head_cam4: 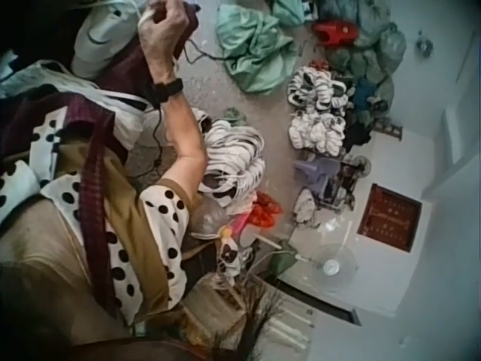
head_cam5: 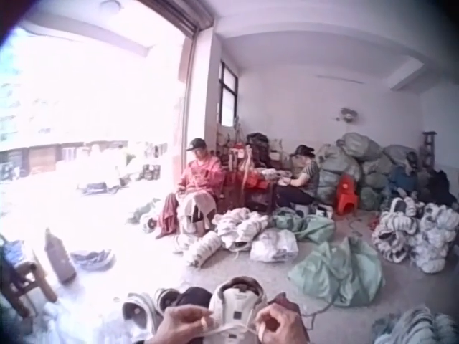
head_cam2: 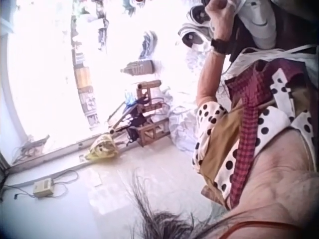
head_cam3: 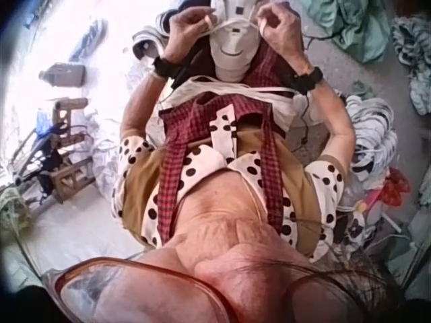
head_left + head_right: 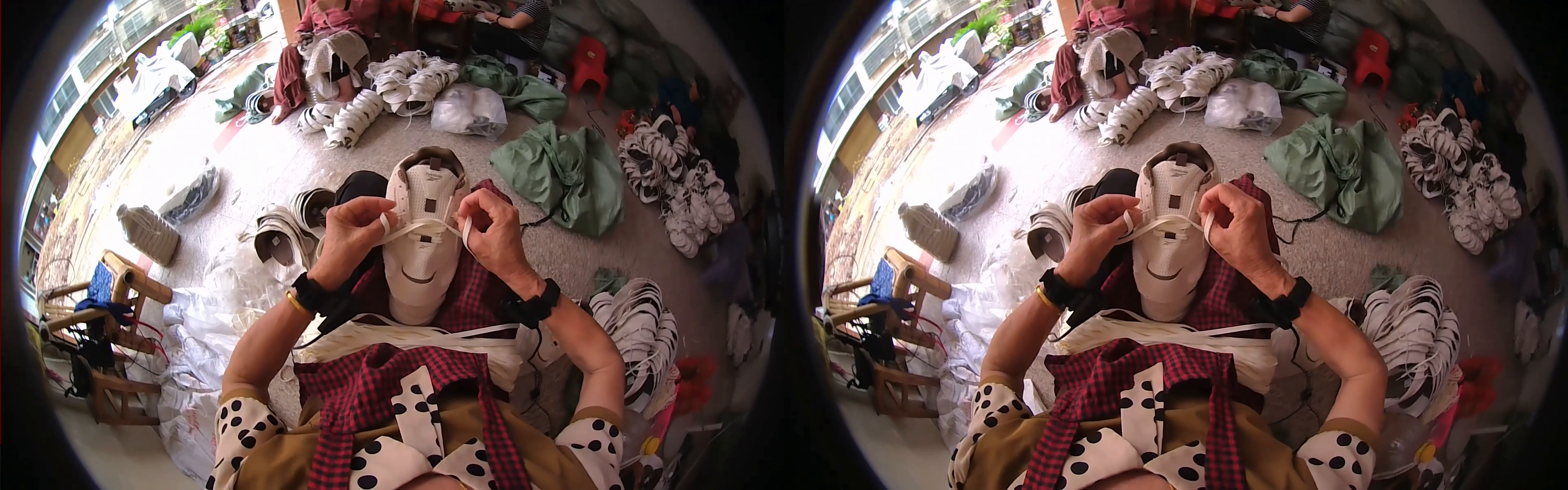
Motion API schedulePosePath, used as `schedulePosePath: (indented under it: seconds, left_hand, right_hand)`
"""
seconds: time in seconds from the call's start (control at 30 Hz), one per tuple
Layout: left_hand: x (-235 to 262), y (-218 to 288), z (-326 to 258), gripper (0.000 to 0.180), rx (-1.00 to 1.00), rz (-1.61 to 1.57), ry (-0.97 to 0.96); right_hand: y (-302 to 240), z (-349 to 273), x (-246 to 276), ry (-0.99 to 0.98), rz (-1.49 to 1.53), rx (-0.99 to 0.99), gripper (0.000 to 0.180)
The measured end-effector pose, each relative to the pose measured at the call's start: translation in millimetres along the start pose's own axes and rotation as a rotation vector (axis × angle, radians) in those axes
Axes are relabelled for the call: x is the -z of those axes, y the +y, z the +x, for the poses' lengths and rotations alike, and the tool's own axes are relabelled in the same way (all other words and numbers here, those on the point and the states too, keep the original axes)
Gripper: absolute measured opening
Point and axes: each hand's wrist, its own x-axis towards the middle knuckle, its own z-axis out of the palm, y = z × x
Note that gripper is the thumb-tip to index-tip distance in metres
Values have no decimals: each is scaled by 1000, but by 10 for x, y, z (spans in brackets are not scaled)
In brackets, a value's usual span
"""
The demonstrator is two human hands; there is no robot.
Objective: Lacing a pair of white shoes in a shoe manufacturing environment.
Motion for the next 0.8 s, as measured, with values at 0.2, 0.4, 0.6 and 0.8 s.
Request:
schedulePosePath:
  seconds: [0.2, 0.4, 0.6, 0.8]
  left_hand:
    - [5, -15, 56, 27, -48, 18, 10]
    - [-14, 32, 100, 27, -32, 45, 48]
    - [-155, 116, 190, 35, -220, 436, 100]
    - [2, 381, 407, 37, -369, 798, -201]
  right_hand:
    - [-79, 149, -46, -150, -218, 199, 13]
    - [-83, 268, 130, -306, 41, -224, 24]
    - [-47, 393, 180, -436, -5, -226, 29]
    - [-271, 816, 362, -722, -232, 27, 32]
